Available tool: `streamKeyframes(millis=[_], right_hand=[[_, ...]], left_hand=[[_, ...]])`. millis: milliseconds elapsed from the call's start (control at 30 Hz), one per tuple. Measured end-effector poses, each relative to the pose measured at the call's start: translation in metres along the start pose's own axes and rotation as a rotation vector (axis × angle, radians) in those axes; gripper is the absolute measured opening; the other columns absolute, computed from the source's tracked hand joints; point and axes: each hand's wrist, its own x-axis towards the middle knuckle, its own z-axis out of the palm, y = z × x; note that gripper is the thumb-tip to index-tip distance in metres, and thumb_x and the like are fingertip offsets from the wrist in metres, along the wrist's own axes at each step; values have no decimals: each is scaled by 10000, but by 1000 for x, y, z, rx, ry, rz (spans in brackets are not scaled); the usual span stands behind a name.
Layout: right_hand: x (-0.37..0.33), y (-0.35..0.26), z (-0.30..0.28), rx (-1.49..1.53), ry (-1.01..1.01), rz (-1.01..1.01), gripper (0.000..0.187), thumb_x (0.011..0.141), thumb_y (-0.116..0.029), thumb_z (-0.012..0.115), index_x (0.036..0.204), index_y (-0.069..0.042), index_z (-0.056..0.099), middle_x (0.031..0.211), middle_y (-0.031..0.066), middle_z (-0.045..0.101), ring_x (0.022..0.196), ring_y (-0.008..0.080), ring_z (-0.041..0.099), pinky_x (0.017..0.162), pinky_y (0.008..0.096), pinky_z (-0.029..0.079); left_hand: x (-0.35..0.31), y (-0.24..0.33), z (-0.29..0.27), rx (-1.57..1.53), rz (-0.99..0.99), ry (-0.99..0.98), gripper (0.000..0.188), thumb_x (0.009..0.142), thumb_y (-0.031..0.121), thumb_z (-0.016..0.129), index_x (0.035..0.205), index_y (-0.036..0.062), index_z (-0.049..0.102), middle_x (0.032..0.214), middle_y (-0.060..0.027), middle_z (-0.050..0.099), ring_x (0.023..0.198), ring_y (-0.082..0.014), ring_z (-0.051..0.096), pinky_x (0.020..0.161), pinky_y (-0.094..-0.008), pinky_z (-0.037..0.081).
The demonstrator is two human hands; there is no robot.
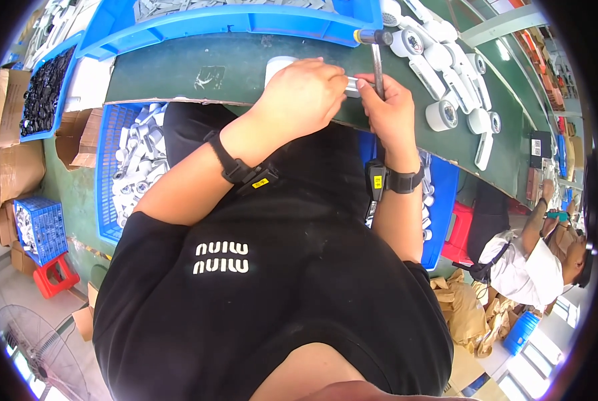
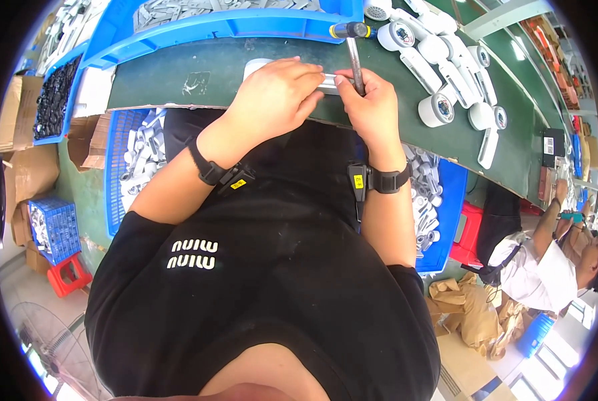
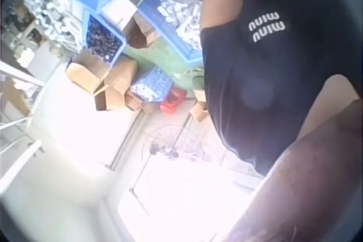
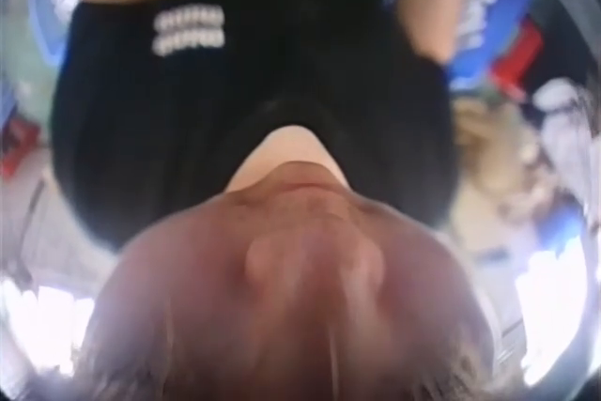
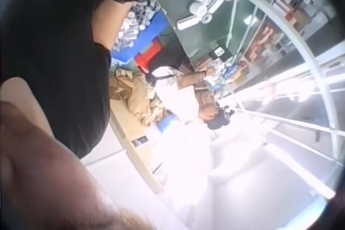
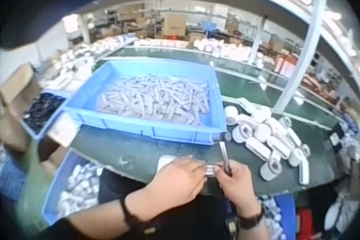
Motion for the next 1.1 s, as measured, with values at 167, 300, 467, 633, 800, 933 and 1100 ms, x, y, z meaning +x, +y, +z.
streamKeyframes(millis=[167,300,467,633,800,933,1100], right_hand=[[0,11,-1,-35,18,-23,193,1005,-190,780,1109,-30,807,671,-88,567,588,20,493,545,255,373],[-29,4,-5,-20,185,-307,408,1043,-99,702,1449,-59,685,797,-32,670,589,30,511,552,237,430],[-78,12,-37,5,244,-631,569,1124,18,489,1685,-46,418,944,65,704,612,38,510,564,205,440],[-87,25,-41,-214,131,-354,562,1126,-21,532,1679,-46,434,832,-11,623,623,33,485,582,210,441],[-100,6,-31,-162,181,-336,517,1076,3,584,1591,-46,571,753,16,608,652,91,540,642,250,471],[-80,18,-26,-299,161,-506,530,1075,11,581,1600,-58,567,783,12,621,681,87,541,684,234,482],[-90,5,-24,-39,144,-248,525,1101,-31,583,1623,-64,540,813,-32,620,703,53,521,682,218,481]], left_hand=[[-1,-1,5,80,-52,-74,122,890,86,764,1007,50,773,1037,-65,768,968,-273,750,769,-395,628],[2,1,4,132,-75,-96,93,842,59,753,934,70,749,910,-49,689,890,-260,732,698,-405,605],[-1,-2,12,129,-26,-8,81,824,44,748,895,77,726,862,-46,637,837,-255,711,673,-404,591],[-2,-2,13,129,-33,-1,80,823,44,754,889,77,724,861,-45,640,815,-255,705,663,-398,586],[-3,-4,15,132,-20,35,73,821,54,768,871,74,719,842,-46,631,792,-255,699,653,-399,580],[0,-1,13,128,-19,35,81,821,64,779,873,72,718,846,-52,637,798,-261,703,656,-398,580],[5,1,0,14,-139,-83,166,846,74,771,1013,69,770,935,-95,672,865,-313,719,736,-419,597]])
